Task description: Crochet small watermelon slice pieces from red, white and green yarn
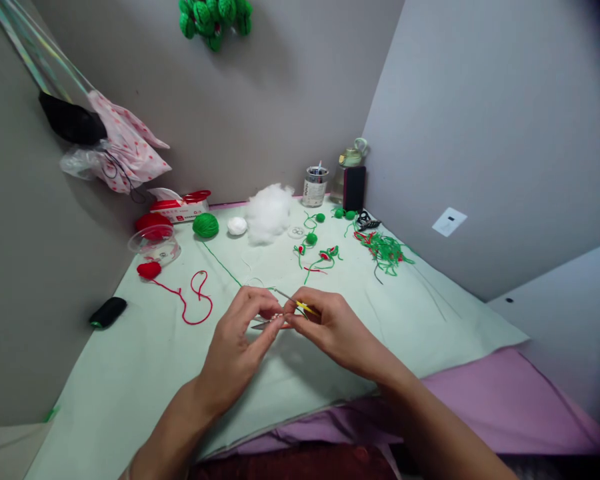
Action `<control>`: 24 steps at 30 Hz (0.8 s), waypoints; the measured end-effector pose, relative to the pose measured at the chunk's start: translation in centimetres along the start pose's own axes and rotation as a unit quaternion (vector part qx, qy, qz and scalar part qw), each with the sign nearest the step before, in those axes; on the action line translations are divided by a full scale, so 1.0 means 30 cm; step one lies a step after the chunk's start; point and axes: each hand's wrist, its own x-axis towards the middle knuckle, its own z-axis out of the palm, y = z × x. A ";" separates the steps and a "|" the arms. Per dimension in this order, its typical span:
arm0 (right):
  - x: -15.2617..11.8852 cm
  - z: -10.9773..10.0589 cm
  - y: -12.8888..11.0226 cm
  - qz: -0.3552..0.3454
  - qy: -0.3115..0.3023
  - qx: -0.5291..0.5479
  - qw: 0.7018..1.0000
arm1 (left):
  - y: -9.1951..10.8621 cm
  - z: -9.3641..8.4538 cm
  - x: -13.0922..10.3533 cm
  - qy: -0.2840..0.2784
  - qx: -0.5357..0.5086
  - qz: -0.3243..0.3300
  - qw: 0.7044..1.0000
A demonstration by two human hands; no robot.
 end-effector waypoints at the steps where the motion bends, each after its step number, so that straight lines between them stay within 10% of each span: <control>1: 0.000 -0.002 -0.003 -0.017 0.000 -0.033 0.999 | -0.001 -0.001 -0.001 -0.009 0.029 0.021 0.999; 8: 0.002 0.006 -0.009 -0.039 -0.021 -0.119 0.992 | -0.023 -0.022 0.000 -0.037 0.075 0.045 0.995; 14: 0.015 -0.006 0.020 0.036 -0.042 0.044 0.997 | -0.018 -0.032 -0.011 -0.061 0.036 -0.022 0.997; 24: -0.016 -0.024 0.055 0.034 0.127 0.288 0.948 | 0.023 0.033 -0.031 0.088 -0.144 -0.189 0.967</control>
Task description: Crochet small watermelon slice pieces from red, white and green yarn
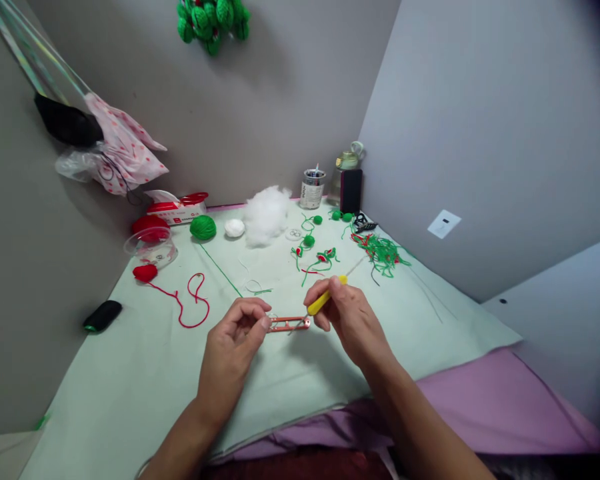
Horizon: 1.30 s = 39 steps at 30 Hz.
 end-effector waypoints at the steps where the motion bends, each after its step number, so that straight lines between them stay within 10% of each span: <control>1: -0.007 0.009 0.002 -0.003 0.004 0.036 0.999 | -0.003 0.006 -0.002 0.007 -0.012 -0.005 1.000; 39: -0.059 0.039 -0.019 -0.078 -0.055 0.064 0.993 | -0.050 0.002 -0.011 0.060 -0.005 0.009 0.998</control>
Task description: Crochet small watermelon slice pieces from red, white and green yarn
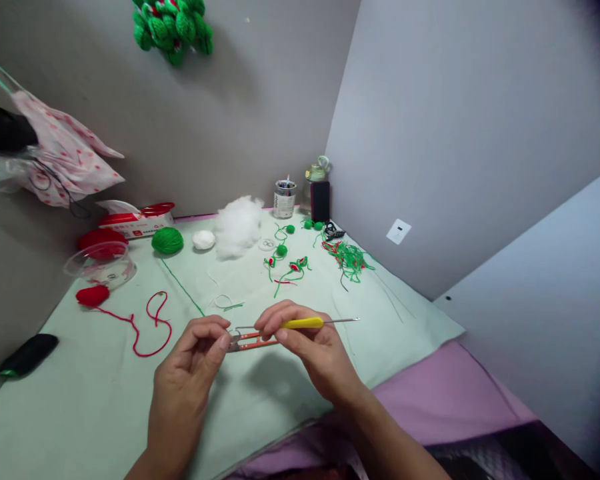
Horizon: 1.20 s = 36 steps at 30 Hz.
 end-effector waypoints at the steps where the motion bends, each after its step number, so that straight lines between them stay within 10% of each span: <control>1: 0.001 0.001 -0.004 0.003 0.000 -0.003 1.000 | -0.001 -0.001 0.000 0.002 0.000 0.001 1.000; 12: -0.039 0.005 -0.002 -0.041 0.004 -0.065 0.997 | 0.019 0.027 0.001 0.030 -0.012 0.014 0.999; 21: -0.094 0.063 0.017 -0.185 -0.031 -0.292 0.938 | 0.032 0.039 -0.023 0.037 -0.040 0.043 0.998; 36: -0.066 0.079 0.059 -0.199 0.056 -0.290 0.935 | 0.030 0.066 -0.046 0.015 -0.078 0.019 0.997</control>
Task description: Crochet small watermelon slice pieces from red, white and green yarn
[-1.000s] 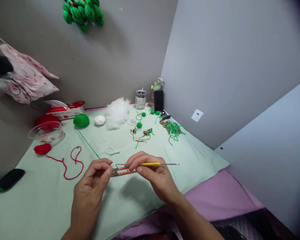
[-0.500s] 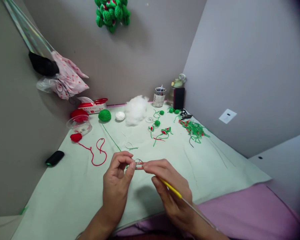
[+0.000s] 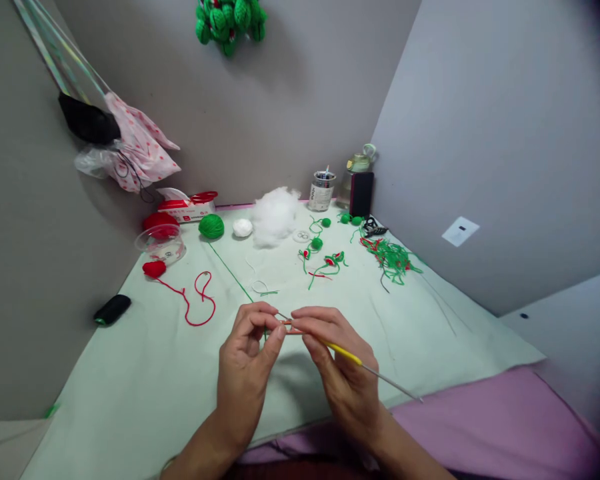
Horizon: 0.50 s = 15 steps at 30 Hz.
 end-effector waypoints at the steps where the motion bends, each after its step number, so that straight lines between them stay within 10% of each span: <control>1: 0.001 0.003 0.006 0.007 0.009 0.019 1.000 | -0.001 0.000 0.001 -0.002 -0.009 -0.011 1.000; 9: 0.010 -0.012 0.061 0.177 0.017 0.237 0.955 | 0.005 -0.006 0.037 0.004 -0.165 -0.127 0.978; 15: 0.010 -0.017 0.056 0.179 -0.044 0.253 0.950 | 0.017 -0.006 0.037 -0.009 -0.254 -0.110 0.961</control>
